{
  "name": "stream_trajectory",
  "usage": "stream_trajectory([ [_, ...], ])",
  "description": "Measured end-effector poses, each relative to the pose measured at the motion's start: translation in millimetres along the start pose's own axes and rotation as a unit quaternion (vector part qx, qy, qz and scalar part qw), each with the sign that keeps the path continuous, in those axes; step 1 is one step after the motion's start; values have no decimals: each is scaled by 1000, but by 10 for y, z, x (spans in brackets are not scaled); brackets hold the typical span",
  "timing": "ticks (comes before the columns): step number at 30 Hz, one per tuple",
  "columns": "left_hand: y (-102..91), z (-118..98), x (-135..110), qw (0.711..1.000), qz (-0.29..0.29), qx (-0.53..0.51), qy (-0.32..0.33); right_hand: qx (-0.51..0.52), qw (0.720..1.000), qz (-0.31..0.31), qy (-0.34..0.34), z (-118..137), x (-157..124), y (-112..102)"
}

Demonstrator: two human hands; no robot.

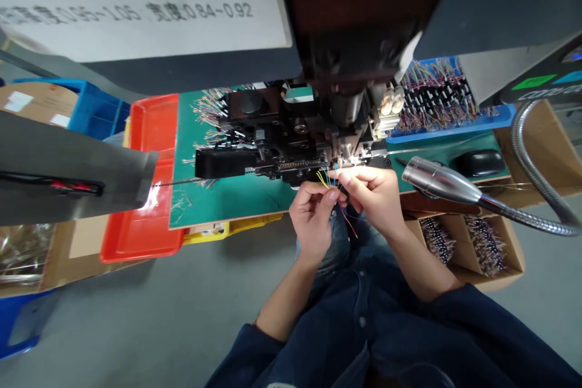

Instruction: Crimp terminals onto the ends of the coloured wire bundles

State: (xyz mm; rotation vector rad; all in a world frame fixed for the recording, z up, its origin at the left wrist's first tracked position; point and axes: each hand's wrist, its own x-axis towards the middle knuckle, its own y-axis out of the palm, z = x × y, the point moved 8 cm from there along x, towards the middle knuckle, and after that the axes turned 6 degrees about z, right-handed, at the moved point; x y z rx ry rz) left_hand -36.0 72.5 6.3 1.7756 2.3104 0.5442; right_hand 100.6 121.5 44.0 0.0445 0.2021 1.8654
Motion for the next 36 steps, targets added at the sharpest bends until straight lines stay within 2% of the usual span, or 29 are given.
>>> stream_trajectory([
  [4,-12,-16,-2,1000,-1,17,16,-33,999,-18,-14,90,-44,5],
  [9,-42,59,-29,1000,-5,4,8,-53,998,-32,-18,55,-78,-22],
  [14,-46,160,-68,1000,0,-7,-22,9,1000,-12,14,-103,-44,-29],
  [19,-18,66,-56,1000,-13,-5,-1,83,995,4,58,-196,-8,-2],
  [27,7,2,-19,1000,-17,-12,20,103,994,1,48,-163,3,13],
  [36,7,6,-17,1000,-18,-5,0,100,994,0,37,-152,14,3],
])
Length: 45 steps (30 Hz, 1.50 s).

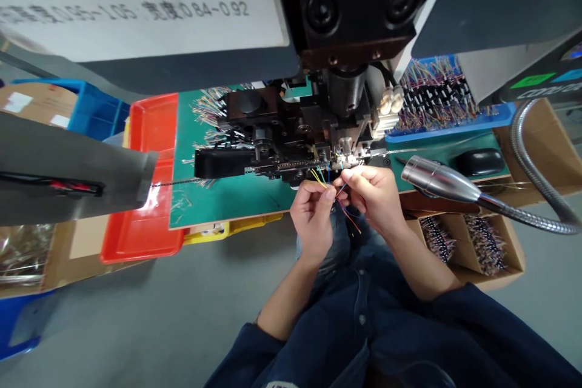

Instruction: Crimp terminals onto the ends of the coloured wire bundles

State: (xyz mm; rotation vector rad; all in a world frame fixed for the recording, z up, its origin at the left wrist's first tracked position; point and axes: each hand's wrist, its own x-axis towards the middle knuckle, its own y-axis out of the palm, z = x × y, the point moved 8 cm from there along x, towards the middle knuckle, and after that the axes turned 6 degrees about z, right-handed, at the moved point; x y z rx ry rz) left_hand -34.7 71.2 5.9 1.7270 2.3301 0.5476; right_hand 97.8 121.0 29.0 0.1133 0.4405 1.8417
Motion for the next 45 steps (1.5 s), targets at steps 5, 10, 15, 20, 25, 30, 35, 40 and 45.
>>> stream_trajectory([
  [5,23,40,-18,999,31,-9,-20,-60,998,26,-8,66,-5,28],
  [10,19,86,-36,999,42,-1,-30,-78,997,18,-11,72,-20,20],
  [15,6,49,-4,1000,21,2,-11,-46,999,5,-1,13,-9,-15],
  [20,19,12,27,1000,5,-8,11,-37,999,-15,8,-21,13,-36],
  [25,29,8,33,1000,2,-16,13,-18,1000,-13,1,5,19,-3],
  [30,11,0,34,1000,-8,-12,13,-35,999,-21,8,-7,14,-15],
  [35,-5,26,18,1000,-1,-7,1,-69,997,-18,4,35,11,-17],
  [40,8,99,-17,999,24,-10,-18,-90,996,13,-10,103,-19,50],
  [45,25,109,-29,999,27,-1,-25,-50,999,4,-11,33,-27,22],
])
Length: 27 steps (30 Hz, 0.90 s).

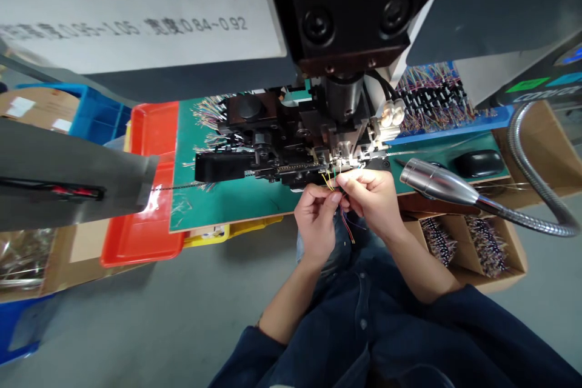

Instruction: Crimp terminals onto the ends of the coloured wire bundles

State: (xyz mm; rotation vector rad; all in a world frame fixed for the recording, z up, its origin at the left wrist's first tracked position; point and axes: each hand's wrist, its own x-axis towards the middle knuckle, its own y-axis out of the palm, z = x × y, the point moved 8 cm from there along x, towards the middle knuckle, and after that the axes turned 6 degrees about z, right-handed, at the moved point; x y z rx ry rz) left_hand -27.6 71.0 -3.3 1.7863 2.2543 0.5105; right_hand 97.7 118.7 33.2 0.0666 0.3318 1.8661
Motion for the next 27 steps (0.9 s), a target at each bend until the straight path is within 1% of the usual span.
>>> stream_trajectory([
  [5,-5,-56,27,1000,-20,-4,13,24,999,-5,23,-88,23,-21],
  [11,-14,-85,51,1000,-25,6,18,20,999,-14,33,-89,36,-21],
  [16,-7,-97,57,999,-20,-17,27,10,999,-13,34,-95,37,-26],
  [20,-17,-87,49,999,-22,-13,20,8,1000,-8,19,-40,37,-25],
  [24,-9,-44,31,1000,-5,-11,3,-35,999,7,7,56,22,7],
  [27,-2,-17,18,1000,5,-5,-6,-46,999,5,4,76,13,8],
])
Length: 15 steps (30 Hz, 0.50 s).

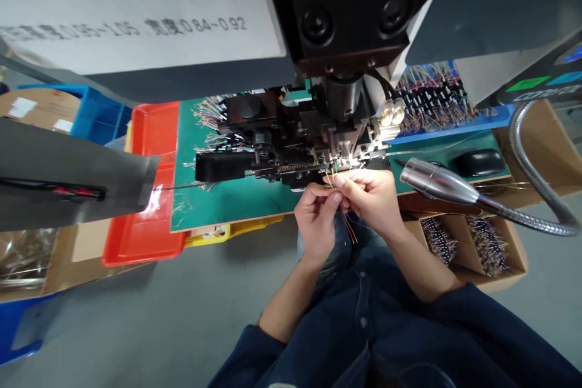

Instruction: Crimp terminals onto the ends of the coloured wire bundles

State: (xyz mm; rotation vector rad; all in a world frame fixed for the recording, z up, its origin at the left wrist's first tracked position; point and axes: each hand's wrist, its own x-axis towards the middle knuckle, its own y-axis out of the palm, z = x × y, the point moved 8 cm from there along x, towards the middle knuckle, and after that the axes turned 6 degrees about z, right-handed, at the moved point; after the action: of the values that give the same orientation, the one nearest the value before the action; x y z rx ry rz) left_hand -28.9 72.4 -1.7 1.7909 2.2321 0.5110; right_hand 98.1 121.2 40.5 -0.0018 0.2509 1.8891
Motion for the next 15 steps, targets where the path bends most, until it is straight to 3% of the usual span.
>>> stream_trajectory([
  [15,4,-73,39,999,-33,5,18,62,997,-22,25,-155,22,-38],
])
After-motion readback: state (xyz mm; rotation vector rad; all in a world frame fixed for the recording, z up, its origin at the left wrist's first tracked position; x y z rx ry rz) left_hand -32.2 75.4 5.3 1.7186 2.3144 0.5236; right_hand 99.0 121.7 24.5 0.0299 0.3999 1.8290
